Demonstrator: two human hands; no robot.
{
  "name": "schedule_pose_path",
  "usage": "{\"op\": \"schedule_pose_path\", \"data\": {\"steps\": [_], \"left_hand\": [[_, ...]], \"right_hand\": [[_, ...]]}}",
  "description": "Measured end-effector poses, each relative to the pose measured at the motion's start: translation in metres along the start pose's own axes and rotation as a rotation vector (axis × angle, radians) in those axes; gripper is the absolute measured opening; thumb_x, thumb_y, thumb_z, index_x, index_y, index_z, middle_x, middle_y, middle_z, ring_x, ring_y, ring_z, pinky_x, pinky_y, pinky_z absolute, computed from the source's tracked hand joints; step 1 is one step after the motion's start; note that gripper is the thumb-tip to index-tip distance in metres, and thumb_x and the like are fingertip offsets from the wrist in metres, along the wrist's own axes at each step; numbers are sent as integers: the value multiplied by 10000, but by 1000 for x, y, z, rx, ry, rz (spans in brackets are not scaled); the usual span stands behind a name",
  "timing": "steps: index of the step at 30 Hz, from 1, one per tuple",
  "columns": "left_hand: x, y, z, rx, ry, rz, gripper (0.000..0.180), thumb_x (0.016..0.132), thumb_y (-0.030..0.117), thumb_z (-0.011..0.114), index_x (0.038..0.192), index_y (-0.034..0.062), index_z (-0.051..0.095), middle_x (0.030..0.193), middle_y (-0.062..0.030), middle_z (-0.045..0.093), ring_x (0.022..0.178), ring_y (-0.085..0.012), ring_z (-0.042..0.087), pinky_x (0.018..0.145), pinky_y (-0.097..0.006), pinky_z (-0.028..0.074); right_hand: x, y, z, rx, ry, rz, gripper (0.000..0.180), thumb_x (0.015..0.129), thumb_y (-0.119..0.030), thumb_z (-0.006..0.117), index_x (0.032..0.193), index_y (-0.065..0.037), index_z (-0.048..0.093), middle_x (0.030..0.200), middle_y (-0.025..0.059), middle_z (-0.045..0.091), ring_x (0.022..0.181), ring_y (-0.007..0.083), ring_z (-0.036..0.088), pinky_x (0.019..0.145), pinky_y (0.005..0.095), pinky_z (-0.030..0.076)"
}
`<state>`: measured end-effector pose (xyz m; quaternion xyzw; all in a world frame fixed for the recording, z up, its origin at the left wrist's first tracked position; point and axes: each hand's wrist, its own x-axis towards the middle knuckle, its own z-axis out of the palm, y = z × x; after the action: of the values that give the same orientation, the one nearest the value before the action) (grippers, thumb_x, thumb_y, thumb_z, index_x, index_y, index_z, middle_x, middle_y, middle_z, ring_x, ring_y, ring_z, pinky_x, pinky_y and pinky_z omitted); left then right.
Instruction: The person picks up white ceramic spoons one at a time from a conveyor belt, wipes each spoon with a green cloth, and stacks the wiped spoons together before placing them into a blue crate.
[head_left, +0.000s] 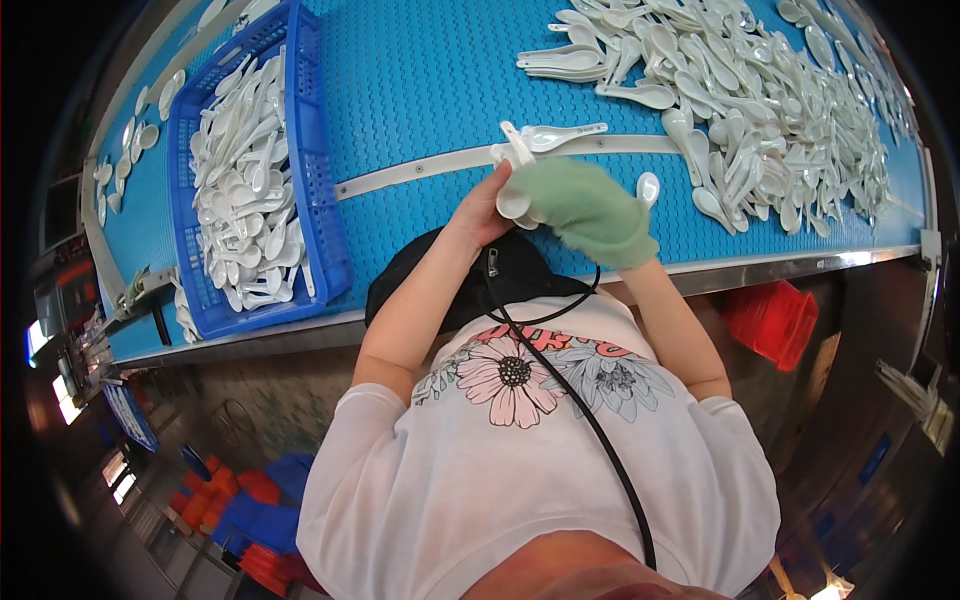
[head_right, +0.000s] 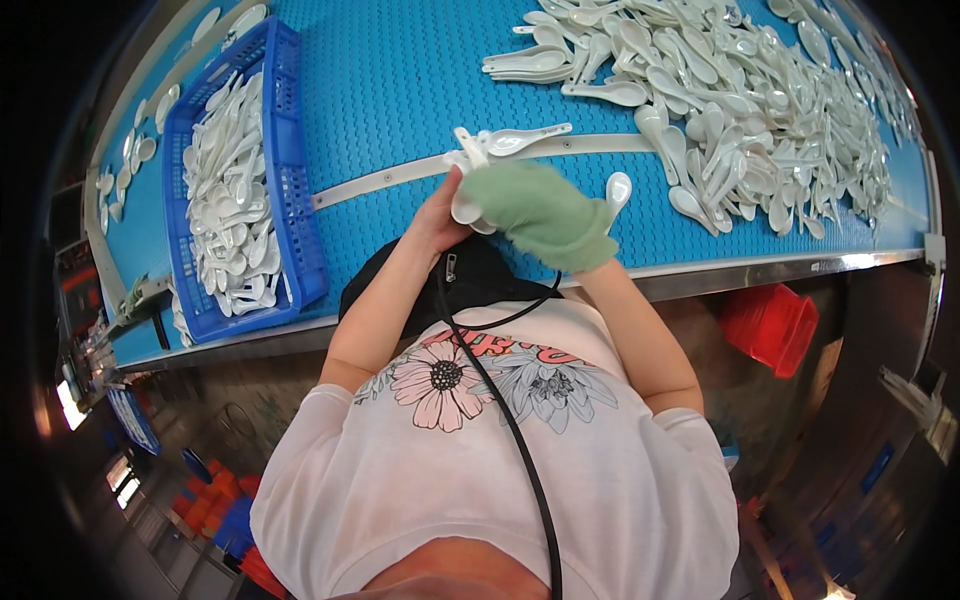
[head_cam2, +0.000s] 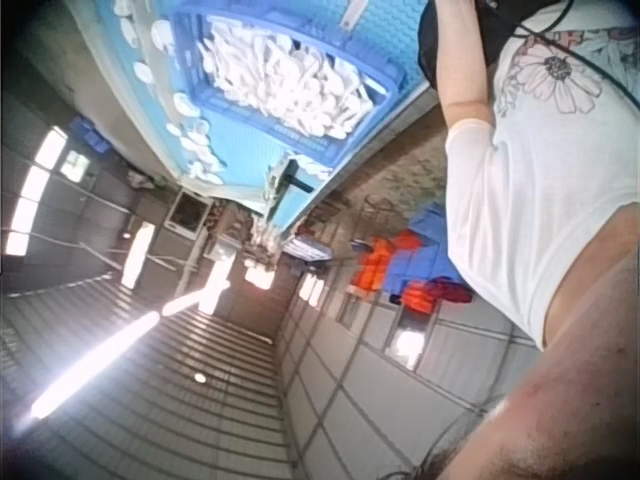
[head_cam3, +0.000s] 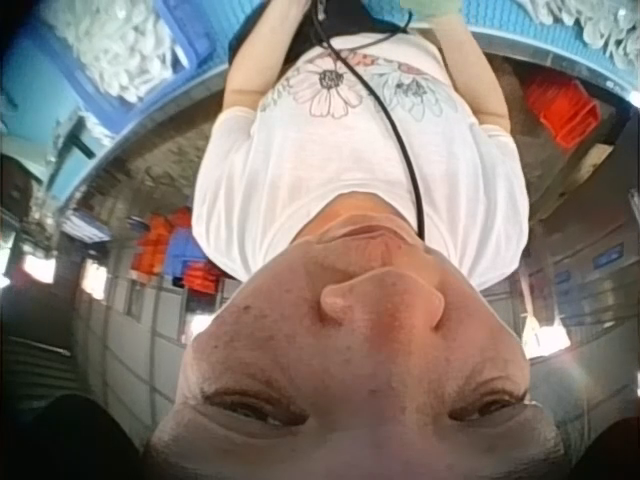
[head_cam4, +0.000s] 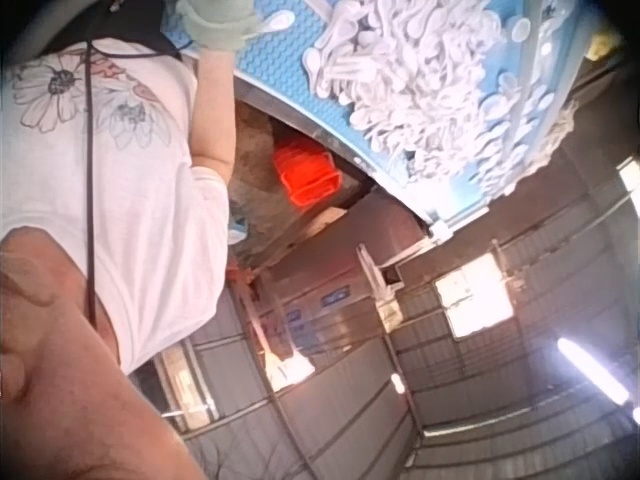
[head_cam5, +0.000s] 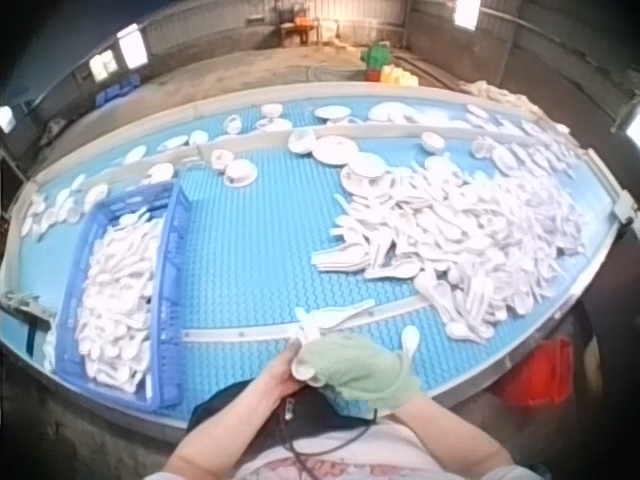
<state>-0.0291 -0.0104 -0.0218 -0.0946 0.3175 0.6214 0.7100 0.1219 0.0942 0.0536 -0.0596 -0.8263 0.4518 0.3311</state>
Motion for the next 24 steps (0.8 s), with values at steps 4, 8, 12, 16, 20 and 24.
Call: {"op": "schedule_pose_path", "data": {"steps": [4,8,12,16,20,24], "left_hand": [[-2,2,-5,110,-13,-13,489,778,259,605,1149,9,411,1075,-148,530,958,-257,551,843,-385,453],[-12,19,-9,29,3,123,477,771,262,589,1129,1,411,1031,-162,545,910,-262,573,764,-411,494],[-64,95,-14,58,-54,460,465,816,302,516,1140,-14,411,1074,-177,532,917,-261,577,734,-370,512],[-136,208,-92,-6,280,763,493,861,361,396,1167,-26,395,1095,-210,505,944,-321,553,720,-350,515],[-161,249,-83,-175,479,1088,599,843,402,370,1274,-7,297,1266,-231,359,1187,-370,344,952,-467,323],[-146,244,-79,-309,557,1000,721,793,410,423,1348,43,144,1406,-188,94,1298,-349,129,1054,-472,90]], "right_hand": [[1,12,-24,367,-487,269,287,732,-58,571,1017,-17,572,1045,108,583,944,200,555,773,316,442],[-26,16,-40,500,467,388,197,730,-71,549,918,-17,569,903,88,589,830,208,568,700,333,448],[-63,63,-76,-1362,-389,435,86,704,-115,553,763,-53,557,815,95,585,758,248,557,671,351,444],[-22,-3,-45,-1164,-287,687,85,700,-96,520,770,-100,568,739,100,574,749,272,538,736,376,403],[-27,-2,-41,-1107,-188,903,136,642,-86,582,776,-99,602,823,117,592,782,278,554,702,364,447],[-70,49,-47,-903,235,708,260,608,-21,594,840,-133,627,872,112,598,878,281,537,772,342,434]]}}
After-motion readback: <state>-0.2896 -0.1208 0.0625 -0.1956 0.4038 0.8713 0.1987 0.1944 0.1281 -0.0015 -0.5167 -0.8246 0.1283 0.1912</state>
